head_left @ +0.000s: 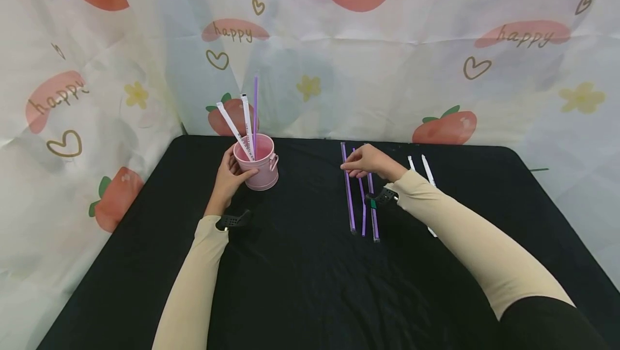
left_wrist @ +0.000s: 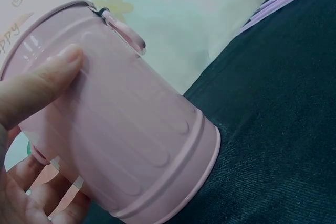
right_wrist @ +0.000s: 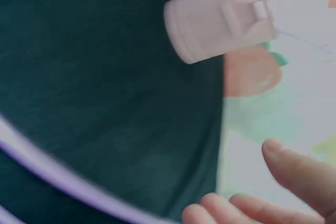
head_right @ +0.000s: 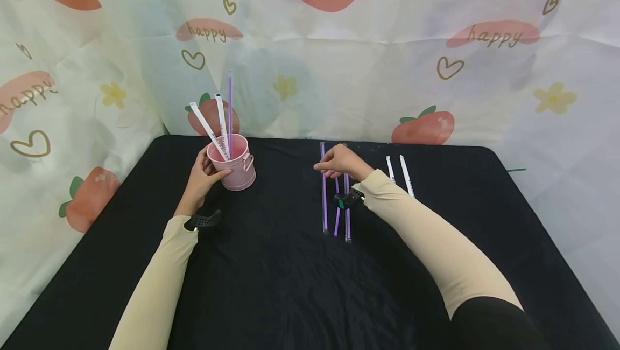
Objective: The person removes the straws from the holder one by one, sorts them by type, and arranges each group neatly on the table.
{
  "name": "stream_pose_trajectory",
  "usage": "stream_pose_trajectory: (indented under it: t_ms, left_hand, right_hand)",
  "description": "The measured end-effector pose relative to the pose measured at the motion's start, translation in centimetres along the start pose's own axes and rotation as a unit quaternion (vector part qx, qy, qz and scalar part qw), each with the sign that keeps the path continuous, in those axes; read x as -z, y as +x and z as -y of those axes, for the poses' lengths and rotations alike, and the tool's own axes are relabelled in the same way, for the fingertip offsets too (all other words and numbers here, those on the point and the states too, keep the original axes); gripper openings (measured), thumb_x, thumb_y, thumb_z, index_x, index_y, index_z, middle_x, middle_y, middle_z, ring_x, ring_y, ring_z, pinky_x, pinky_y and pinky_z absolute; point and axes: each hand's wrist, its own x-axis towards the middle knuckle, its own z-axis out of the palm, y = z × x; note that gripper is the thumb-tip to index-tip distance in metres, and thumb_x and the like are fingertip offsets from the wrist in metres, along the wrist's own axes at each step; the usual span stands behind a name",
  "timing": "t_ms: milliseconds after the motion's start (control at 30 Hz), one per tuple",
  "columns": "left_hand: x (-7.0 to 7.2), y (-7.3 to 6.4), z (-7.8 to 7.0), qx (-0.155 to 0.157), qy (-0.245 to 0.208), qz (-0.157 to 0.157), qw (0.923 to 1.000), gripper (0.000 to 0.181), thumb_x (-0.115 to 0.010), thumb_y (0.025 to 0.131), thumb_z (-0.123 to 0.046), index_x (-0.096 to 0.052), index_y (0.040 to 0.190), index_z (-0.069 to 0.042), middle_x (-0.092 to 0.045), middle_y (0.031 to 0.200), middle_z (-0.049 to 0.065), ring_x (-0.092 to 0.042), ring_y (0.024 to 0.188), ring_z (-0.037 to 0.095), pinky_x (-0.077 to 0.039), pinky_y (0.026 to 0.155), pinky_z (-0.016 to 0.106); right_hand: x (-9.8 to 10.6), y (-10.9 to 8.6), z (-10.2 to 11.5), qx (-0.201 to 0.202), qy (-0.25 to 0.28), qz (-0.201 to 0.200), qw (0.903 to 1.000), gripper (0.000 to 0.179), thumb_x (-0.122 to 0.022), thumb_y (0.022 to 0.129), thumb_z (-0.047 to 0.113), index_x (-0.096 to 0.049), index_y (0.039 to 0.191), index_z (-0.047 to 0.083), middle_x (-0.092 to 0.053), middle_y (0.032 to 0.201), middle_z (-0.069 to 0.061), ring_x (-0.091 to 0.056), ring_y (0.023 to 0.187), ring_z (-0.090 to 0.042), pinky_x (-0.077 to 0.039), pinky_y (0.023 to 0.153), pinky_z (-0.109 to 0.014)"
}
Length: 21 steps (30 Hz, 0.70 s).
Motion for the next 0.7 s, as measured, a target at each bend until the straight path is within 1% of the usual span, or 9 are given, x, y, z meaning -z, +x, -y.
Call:
stream_pose_trajectory:
  t_ms: [100,167,233,333,433,533,600,700]
  left_hand:
    - [0.0,0.0,0.0,0.002,-0.002,-0.001,1.0000,0.086,-0.071,0.079,0.000,-0.021,0.148,-0.010,-0.032,0.151,0.013,-0.031,0.140,0.027,-0.027,0.115,0.040]
    - [0.0,0.0,0.0,0.004,-0.001,-0.002,1.0000,0.086,-0.071,0.079,-0.001,-0.021,0.148,-0.011,-0.032,0.151,0.013,-0.031,0.140,0.027,-0.027,0.115,0.040]
    - [0.1,0.0,0.0,0.006,0.000,-0.002,1.0000,0.085,-0.071,0.080,-0.001,-0.021,0.148,-0.011,-0.032,0.151,0.013,-0.031,0.140,0.027,-0.027,0.115,0.040]
    - [0.1,0.0,0.0,0.005,-0.001,-0.002,1.0000,0.085,-0.071,0.080,-0.001,-0.021,0.148,-0.011,-0.032,0.151,0.014,-0.032,0.140,0.027,-0.028,0.115,0.041]
    - [0.1,0.1,0.1,0.002,-0.004,-0.002,1.0000,0.084,-0.070,0.080,0.000,-0.021,0.147,-0.010,-0.032,0.150,0.015,-0.032,0.139,0.028,-0.028,0.115,0.041]
    - [0.1,0.1,0.1,0.001,-0.003,-0.001,1.0000,0.084,-0.070,0.080,0.000,-0.021,0.148,-0.010,-0.032,0.150,0.015,-0.032,0.139,0.028,-0.028,0.115,0.042]
    - [0.1,0.1,0.1,0.001,-0.002,-0.002,1.0000,0.084,-0.070,0.080,0.000,-0.021,0.148,-0.010,-0.032,0.150,0.015,-0.032,0.140,0.029,-0.028,0.115,0.042]
    - [0.1,0.0,0.2,0.002,0.005,0.001,1.0000,0.083,-0.070,0.081,-0.003,-0.021,0.148,-0.011,-0.032,0.151,0.014,-0.031,0.140,0.028,-0.027,0.115,0.042]
  right_hand:
    - [0.6,0.4,2.0,0.033,0.009,-0.006,0.9994,0.038,-0.058,0.093,0.019,-0.057,0.121,-0.007,-0.063,0.115,-0.024,-0.067,0.088,-0.015,-0.056,0.082,-0.032]
    - [0.8,0.7,3.5,0.060,0.028,-0.024,0.9975,0.039,-0.057,0.094,0.017,-0.054,0.126,-0.005,-0.061,0.120,-0.024,-0.066,0.094,-0.018,-0.054,0.085,-0.032]
    - [0.6,1.2,5.0,0.090,0.052,-0.049,0.9934,0.040,-0.057,0.093,0.015,-0.052,0.128,-0.003,-0.060,0.123,-0.023,-0.064,0.101,-0.023,-0.052,0.089,-0.034]
    - [0.0,2.1,7.1,0.136,0.096,-0.089,0.9820,0.037,-0.058,0.093,0.012,-0.054,0.128,0.000,-0.060,0.123,-0.022,-0.062,0.108,-0.030,-0.051,0.091,-0.036]
    - [-1.1,3.2,9.0,0.171,0.150,-0.112,0.9674,0.034,-0.059,0.091,0.008,-0.057,0.124,0.000,-0.062,0.119,-0.023,-0.063,0.106,-0.031,-0.053,0.088,-0.035]
    - [-2.5,4.5,10.8,0.191,0.193,-0.113,0.9557,0.032,-0.061,0.090,0.006,-0.058,0.120,-0.002,-0.063,0.116,-0.024,-0.065,0.102,-0.030,-0.054,0.087,-0.036]
    - [-3.6,5.4,11.8,0.195,0.206,-0.104,0.9532,0.031,-0.061,0.089,0.006,-0.058,0.119,-0.004,-0.063,0.115,-0.025,-0.066,0.101,-0.031,-0.054,0.088,-0.038]
    - [-5.5,6.6,13.1,0.195,0.212,-0.091,0.9533,0.031,-0.061,0.089,0.006,-0.059,0.118,-0.006,-0.064,0.114,-0.025,-0.065,0.103,-0.033,-0.053,0.088,-0.041]
